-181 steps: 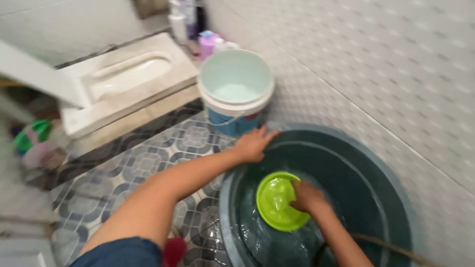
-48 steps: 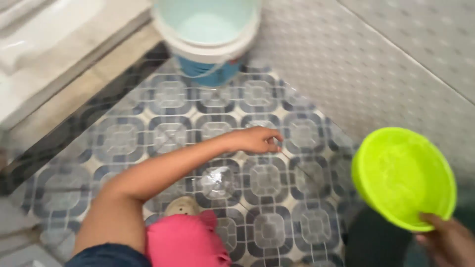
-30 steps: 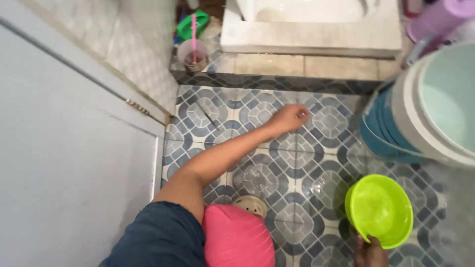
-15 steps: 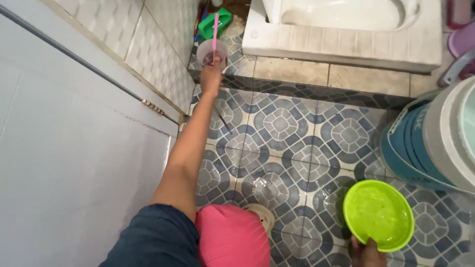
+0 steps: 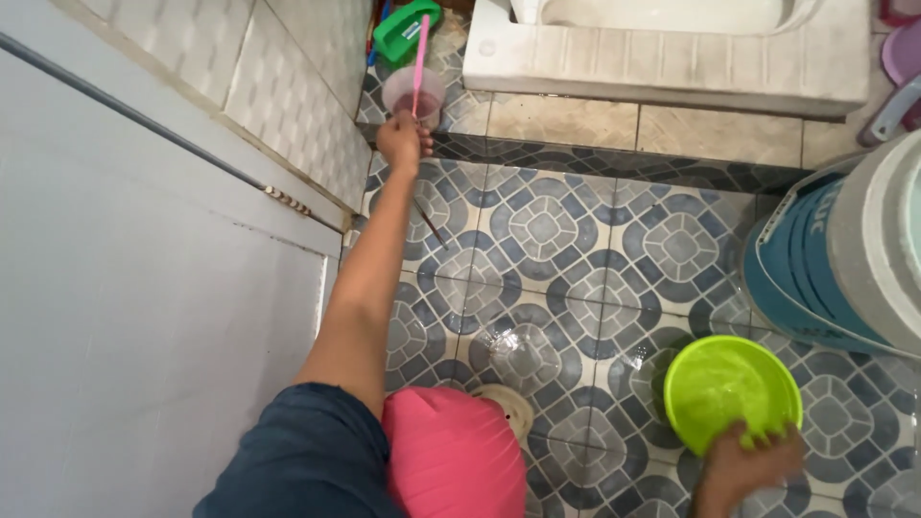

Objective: Scrubbing bathroom wall tiles using a small brush and cleaning solution.

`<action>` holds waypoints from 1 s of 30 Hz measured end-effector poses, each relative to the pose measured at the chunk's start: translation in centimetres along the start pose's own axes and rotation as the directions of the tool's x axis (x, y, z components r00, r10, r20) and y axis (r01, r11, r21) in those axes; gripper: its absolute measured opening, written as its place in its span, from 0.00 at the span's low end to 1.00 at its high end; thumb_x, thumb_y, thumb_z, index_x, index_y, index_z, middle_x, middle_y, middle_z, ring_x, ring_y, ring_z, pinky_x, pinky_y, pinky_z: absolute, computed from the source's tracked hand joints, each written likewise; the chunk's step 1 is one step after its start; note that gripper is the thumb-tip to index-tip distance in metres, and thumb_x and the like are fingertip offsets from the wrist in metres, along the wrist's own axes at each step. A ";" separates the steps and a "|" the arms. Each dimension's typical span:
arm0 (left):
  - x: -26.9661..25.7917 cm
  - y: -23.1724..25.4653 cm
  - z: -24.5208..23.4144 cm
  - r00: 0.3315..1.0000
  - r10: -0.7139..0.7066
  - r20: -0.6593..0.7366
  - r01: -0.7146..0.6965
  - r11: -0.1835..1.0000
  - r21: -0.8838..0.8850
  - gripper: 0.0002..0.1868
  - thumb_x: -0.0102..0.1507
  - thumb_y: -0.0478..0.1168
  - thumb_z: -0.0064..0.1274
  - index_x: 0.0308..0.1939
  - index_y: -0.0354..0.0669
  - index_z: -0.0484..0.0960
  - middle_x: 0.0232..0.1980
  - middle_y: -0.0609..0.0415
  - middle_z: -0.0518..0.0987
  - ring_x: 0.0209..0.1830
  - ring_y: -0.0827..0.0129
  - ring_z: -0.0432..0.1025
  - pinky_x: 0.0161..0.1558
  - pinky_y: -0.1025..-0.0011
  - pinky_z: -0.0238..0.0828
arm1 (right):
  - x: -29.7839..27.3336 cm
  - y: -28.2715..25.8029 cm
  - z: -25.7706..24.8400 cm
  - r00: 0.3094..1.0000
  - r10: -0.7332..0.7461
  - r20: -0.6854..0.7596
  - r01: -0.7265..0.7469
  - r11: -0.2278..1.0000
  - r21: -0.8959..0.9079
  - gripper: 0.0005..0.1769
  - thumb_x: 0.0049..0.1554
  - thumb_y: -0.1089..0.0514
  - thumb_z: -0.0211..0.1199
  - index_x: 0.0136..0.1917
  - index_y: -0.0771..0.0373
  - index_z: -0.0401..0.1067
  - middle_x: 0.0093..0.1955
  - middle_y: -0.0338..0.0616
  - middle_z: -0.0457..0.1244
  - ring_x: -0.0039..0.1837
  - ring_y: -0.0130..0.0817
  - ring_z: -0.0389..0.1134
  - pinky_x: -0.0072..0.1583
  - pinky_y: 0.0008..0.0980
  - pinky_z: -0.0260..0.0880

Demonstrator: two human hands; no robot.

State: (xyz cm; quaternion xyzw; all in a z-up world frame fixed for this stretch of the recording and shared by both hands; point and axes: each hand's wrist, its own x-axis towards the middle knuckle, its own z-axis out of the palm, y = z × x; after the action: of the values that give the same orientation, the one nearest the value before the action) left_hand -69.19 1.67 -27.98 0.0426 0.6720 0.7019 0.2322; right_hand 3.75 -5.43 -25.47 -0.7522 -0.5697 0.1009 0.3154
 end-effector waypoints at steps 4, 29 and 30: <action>-4.3 0.7 2.2 0.998 0.052 0.044 -0.048 0.995 -0.082 0.17 0.67 0.47 0.47 0.35 0.35 0.80 0.24 0.48 0.81 0.15 0.66 0.75 0.15 0.66 0.74 | 0.3 -11.3 1.6 0.948 -0.294 0.120 0.238 0.909 0.342 0.25 0.63 0.68 0.62 0.72 0.69 0.65 0.65 0.56 0.58 0.60 0.44 0.63 0.55 0.35 0.68; -51.9 10.5 24.1 -0.085 -0.110 0.990 -0.216 0.972 0.090 0.13 0.65 0.40 0.50 0.30 0.34 0.81 0.26 0.54 0.82 0.23 0.79 0.74 0.27 0.76 0.71 | 13.0 -11.4 -24.1 0.979 0.130 0.159 -0.203 0.748 0.633 0.24 0.61 0.53 0.63 0.68 0.58 0.63 0.48 0.34 0.65 0.42 0.25 0.69 0.35 0.24 0.71; -53.3 10.9 24.9 -0.138 -0.113 0.984 -0.212 0.974 0.082 0.13 0.65 0.40 0.50 0.30 0.34 0.81 0.26 0.54 0.82 0.23 0.79 0.74 0.27 0.76 0.71 | 12.8 -10.9 -26.4 0.979 0.167 0.120 -0.205 0.750 0.629 0.24 0.61 0.53 0.63 0.68 0.58 0.63 0.48 0.34 0.65 0.42 0.25 0.69 0.35 0.24 0.71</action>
State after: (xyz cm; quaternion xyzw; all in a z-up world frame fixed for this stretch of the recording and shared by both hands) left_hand -15.52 4.36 -1.75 0.6071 0.3343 0.3588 0.6253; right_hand 12.78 -1.47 4.23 -0.6500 -0.4324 0.3402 0.5242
